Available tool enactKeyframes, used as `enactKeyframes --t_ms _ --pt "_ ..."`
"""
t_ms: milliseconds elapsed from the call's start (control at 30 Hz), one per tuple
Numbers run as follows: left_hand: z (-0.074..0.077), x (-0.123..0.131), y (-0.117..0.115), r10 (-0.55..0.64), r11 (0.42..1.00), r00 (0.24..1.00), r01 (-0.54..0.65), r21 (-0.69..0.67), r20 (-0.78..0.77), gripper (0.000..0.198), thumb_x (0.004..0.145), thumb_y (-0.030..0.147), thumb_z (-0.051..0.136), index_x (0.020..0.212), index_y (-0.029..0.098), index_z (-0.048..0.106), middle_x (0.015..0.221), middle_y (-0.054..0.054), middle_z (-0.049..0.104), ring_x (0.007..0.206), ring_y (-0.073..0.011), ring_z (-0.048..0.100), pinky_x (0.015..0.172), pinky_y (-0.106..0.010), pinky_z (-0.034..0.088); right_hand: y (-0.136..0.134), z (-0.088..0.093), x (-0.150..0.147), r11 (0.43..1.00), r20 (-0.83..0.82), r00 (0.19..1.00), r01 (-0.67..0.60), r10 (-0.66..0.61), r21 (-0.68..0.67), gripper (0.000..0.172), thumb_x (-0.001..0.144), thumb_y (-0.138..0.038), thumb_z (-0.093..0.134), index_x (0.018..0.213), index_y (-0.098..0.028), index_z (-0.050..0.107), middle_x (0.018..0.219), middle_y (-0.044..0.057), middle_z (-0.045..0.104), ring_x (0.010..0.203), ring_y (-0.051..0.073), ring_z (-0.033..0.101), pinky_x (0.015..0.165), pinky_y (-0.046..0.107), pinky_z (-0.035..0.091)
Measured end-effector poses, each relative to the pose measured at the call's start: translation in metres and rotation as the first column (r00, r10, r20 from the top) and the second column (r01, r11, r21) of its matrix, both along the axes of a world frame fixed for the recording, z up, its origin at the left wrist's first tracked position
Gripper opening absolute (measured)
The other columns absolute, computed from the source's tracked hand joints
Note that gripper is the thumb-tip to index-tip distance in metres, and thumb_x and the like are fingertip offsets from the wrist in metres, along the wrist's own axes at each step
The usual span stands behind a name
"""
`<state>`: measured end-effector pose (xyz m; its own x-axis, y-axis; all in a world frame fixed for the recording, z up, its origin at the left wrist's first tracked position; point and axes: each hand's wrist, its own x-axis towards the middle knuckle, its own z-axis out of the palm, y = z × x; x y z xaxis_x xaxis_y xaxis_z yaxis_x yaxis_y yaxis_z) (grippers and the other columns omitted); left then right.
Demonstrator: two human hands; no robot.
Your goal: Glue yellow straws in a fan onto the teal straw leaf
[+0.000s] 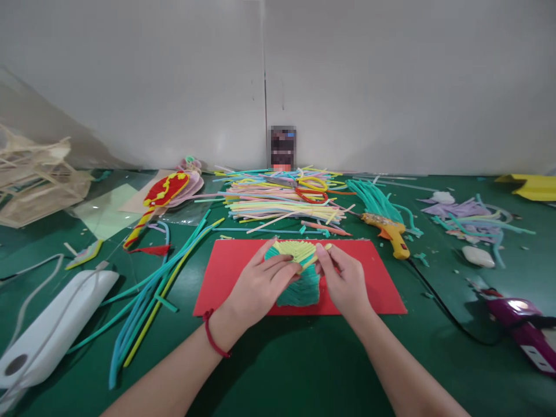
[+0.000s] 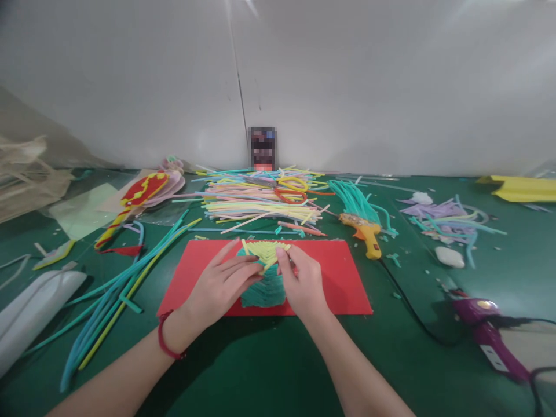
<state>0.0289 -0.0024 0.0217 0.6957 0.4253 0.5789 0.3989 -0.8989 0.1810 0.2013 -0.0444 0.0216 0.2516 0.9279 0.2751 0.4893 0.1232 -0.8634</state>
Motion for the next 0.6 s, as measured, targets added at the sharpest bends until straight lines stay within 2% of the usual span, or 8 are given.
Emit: enactKeyframes --t_ms 100,233,367,500,600 --pt "0.001 0.0 0.0 0.029 0.996 0.999 -0.032 0.089 0.035 0.016 0.093 0.015 0.047 0.093 0.015 0.063 0.084 -0.004 0.073 0.08 -0.0148 0.069 0.107 -0.045 0.038 0.0 -0.001 0.0 1.0 -0.003 1.0 0.008 -0.009 -0.007 0.041 0.092 -0.043 0.043 0.058 -0.021 0.045 0.051 -0.003 0.05 0.049 0.009 0.048 0.049 0.021 0.037" --pt "0.003 0.001 -0.001 0.049 0.996 0.998 -0.051 0.077 0.027 0.019 0.094 0.012 0.044 0.087 0.014 0.062 0.08 -0.003 0.072 0.072 -0.0128 0.067 0.107 -0.042 0.038 0.001 -0.002 -0.001 1.0 -0.033 0.999 0.013 -0.014 -0.028 0.042 0.091 -0.045 0.044 0.057 -0.02 0.046 0.051 -0.003 0.049 0.048 0.009 0.048 0.048 0.021 0.038" --pt "0.001 0.001 -0.002 0.055 0.993 0.998 -0.054 0.103 -0.012 0.021 0.092 0.008 0.042 0.086 0.014 0.061 0.079 -0.004 0.072 0.075 -0.0139 0.068 0.104 -0.039 0.041 0.004 -0.004 0.0 0.995 -0.185 0.982 0.024 -0.042 -0.096 0.038 0.086 -0.05 0.052 0.061 -0.02 0.051 0.054 -0.002 0.052 0.047 0.01 0.049 0.043 0.021 0.04" --pt "-0.005 0.002 -0.002 0.082 0.989 0.996 -0.078 0.126 -0.026 0.02 0.092 0.008 0.042 0.1 0.013 0.06 0.086 -0.005 0.072 0.08 -0.0149 0.067 0.105 -0.041 0.04 0.011 -0.006 0.004 0.992 -0.416 0.908 -0.01 -0.044 -0.128 0.035 0.075 -0.054 0.064 0.077 -0.02 0.059 0.062 0.001 0.062 0.057 0.015 0.061 0.042 0.023 0.048" --pt "-0.008 0.005 -0.002 0.124 0.991 0.992 -0.122 0.061 -0.031 0.021 0.093 0.011 0.044 0.11 0.014 0.057 0.092 -0.005 0.072 0.082 -0.0153 0.067 0.102 -0.042 0.041 0.015 -0.009 0.009 0.983 -0.474 0.879 -0.047 -0.045 -0.179 0.038 0.069 -0.055 0.068 0.074 -0.018 0.059 0.061 0.002 0.064 0.059 0.017 0.064 0.045 0.025 0.053"
